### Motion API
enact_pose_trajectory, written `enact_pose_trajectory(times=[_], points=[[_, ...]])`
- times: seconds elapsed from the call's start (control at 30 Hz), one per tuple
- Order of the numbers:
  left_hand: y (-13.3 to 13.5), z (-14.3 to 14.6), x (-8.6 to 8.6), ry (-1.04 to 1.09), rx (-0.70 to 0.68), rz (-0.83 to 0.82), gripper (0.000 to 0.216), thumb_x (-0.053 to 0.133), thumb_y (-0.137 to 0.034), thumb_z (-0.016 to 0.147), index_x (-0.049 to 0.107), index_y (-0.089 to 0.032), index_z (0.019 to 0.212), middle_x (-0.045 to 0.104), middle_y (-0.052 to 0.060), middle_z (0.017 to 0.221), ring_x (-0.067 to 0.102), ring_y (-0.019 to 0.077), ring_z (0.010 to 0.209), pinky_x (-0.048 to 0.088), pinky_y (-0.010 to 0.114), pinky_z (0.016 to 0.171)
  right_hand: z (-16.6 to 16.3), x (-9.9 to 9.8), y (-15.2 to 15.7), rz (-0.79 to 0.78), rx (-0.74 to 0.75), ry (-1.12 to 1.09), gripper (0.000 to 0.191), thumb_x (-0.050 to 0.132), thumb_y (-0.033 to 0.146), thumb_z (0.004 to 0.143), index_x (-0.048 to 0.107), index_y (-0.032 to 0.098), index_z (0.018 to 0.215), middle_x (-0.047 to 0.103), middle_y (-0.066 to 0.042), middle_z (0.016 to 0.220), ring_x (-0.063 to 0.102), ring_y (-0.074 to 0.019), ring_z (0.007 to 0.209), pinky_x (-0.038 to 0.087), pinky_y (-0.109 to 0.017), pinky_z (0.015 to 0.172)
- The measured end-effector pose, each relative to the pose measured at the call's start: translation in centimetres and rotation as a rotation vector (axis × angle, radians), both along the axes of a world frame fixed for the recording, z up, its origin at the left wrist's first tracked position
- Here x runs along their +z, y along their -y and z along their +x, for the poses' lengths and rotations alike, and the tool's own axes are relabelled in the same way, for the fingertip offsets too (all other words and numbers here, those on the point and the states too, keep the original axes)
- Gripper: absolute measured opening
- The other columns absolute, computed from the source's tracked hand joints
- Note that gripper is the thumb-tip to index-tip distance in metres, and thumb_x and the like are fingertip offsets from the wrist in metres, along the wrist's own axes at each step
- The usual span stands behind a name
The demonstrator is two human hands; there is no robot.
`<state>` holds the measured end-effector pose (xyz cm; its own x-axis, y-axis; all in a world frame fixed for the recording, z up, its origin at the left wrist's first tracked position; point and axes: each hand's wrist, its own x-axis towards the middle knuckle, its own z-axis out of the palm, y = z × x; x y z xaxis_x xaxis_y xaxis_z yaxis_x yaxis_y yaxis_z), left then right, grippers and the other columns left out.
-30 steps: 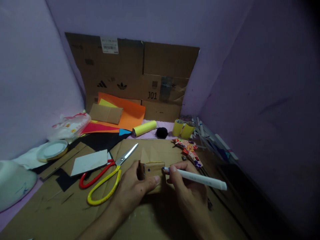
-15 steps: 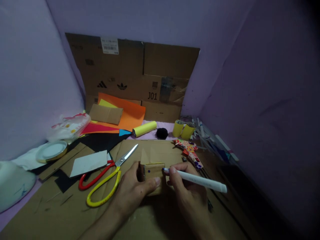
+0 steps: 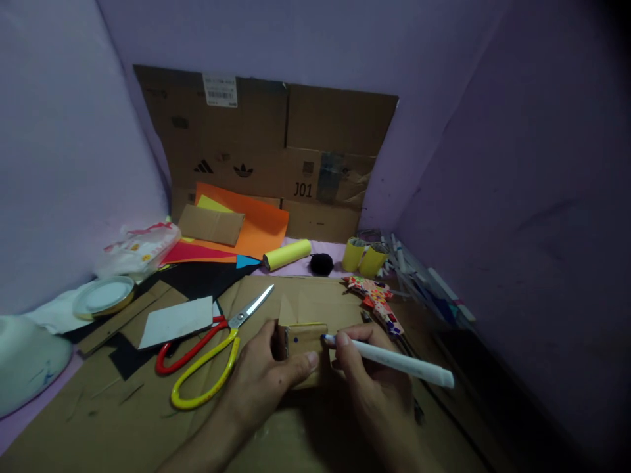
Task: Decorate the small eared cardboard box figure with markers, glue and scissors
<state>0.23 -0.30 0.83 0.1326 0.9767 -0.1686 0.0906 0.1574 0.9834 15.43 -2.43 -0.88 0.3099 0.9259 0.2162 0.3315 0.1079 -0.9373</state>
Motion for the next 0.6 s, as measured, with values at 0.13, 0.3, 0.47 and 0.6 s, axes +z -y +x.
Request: enact_pose_trajectory(times=[0.13,0.3,0.47,0.6], points=[[0.08,0.12,0.38,0.023,-0.007,-0.006,0.047,0.075,-0.037,0.061,0.064,-0.017,0.102,0.074,0.008,0.095,0.066,0.0322,0.091,0.052,0.039,0.079,0.06,-0.02,0.06,0.003,0.018,-0.004,0.031,0.055,0.05,0.084,0.059,0.022,0.072,0.06,0.001,0.06,0.059,-0.016,0.054,0.046,-0.023,0.048],[0.04,0.07,0.27,0.027,-0.012,0.006,0.046,0.075,-0.037,0.062,0.065,-0.018,0.102,0.074,0.009,0.096,0.067,0.0325,0.091,0.052,0.039,0.078,0.15,0.1,0.18,-0.004,0.027,0.011,0.031,0.055,0.05,0.084,0.06,0.021,0.072,0.062,0.001,0.059,0.058,-0.0158,0.053,0.045,-0.024,0.048],[0.06,0.03,0.19,-0.008,-0.004,-0.003,0.046,0.075,-0.037,0.061,0.065,-0.017,0.101,0.074,0.008,0.095,0.066,0.0324,0.091,0.052,0.038,0.077,0.06,0.06,0.2,-0.017,0.029,-0.026,0.032,0.055,0.051,0.083,0.059,0.022,0.073,0.061,0.001,0.058,0.057,-0.0155,0.051,0.044,-0.024,0.047],[0.11,0.07,0.0,0.005,0.004,0.0,0.044,0.076,-0.039,0.061,0.065,-0.017,0.098,0.073,0.009,0.095,0.066,0.0318,0.09,0.051,0.038,0.076,0.03,0.1,0.16,0.006,0.027,-0.015,0.032,0.055,0.051,0.084,0.059,0.021,0.073,0.061,0.001,0.059,0.057,-0.0155,0.051,0.044,-0.024,0.047]])
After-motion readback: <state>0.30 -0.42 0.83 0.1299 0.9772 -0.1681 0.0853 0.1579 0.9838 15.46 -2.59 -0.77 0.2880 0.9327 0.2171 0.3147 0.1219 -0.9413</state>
